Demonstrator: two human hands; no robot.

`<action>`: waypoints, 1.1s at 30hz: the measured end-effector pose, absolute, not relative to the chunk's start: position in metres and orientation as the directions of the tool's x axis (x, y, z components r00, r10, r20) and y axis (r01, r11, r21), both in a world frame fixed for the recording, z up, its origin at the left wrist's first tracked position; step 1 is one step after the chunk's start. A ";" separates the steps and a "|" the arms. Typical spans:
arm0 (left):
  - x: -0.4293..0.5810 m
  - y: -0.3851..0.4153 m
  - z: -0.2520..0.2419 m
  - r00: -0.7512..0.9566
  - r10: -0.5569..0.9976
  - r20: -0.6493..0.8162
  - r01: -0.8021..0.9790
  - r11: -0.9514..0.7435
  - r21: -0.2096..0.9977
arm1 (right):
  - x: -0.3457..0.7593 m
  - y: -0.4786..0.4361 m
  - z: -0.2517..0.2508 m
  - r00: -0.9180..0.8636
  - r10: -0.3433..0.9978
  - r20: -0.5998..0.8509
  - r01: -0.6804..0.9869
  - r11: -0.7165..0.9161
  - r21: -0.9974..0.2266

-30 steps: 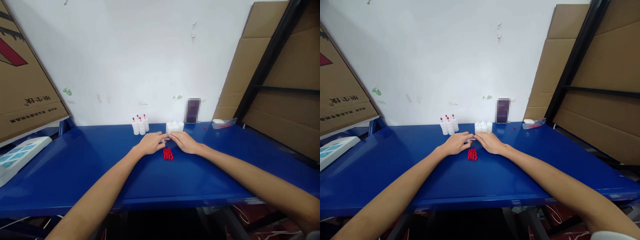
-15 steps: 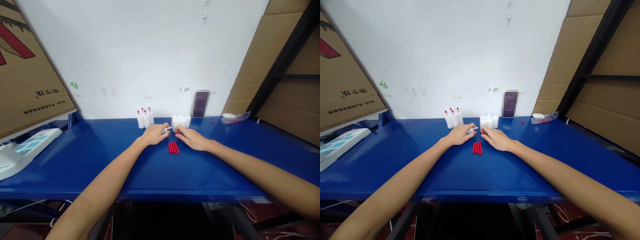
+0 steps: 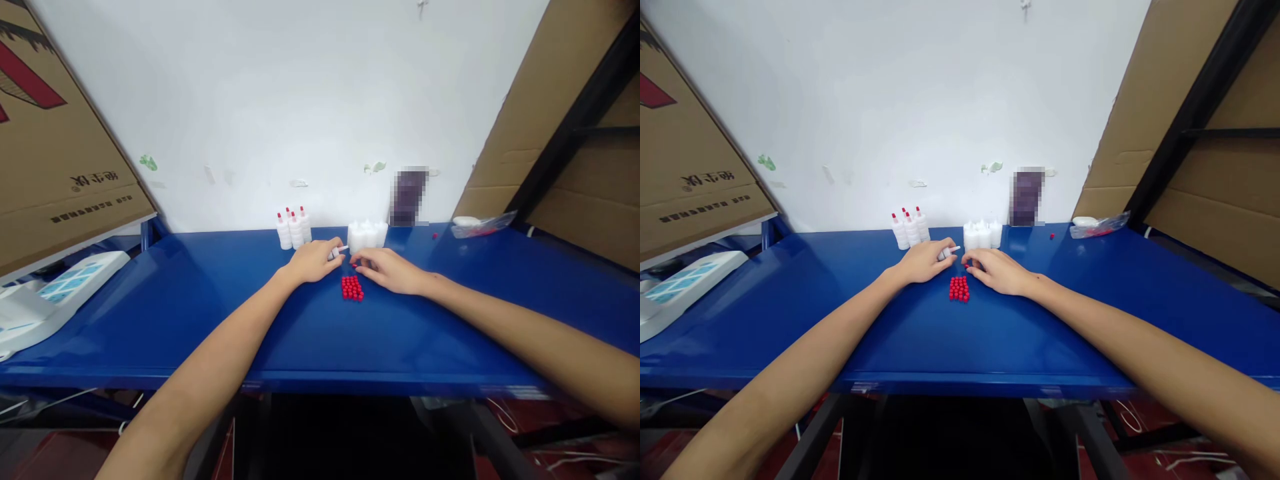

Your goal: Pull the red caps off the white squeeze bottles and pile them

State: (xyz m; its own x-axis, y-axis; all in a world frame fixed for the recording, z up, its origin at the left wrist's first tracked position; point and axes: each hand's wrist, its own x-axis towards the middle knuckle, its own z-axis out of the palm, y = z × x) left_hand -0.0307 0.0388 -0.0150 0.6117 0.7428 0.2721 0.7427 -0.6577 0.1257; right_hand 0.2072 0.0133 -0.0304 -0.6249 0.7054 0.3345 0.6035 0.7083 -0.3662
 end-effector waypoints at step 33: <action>-0.032 0.038 -0.014 0.628 0.740 0.241 0.752 -0.657 0.058 | 0.204 0.019 -0.029 -0.679 0.645 0.349 0.602 0.762 -0.238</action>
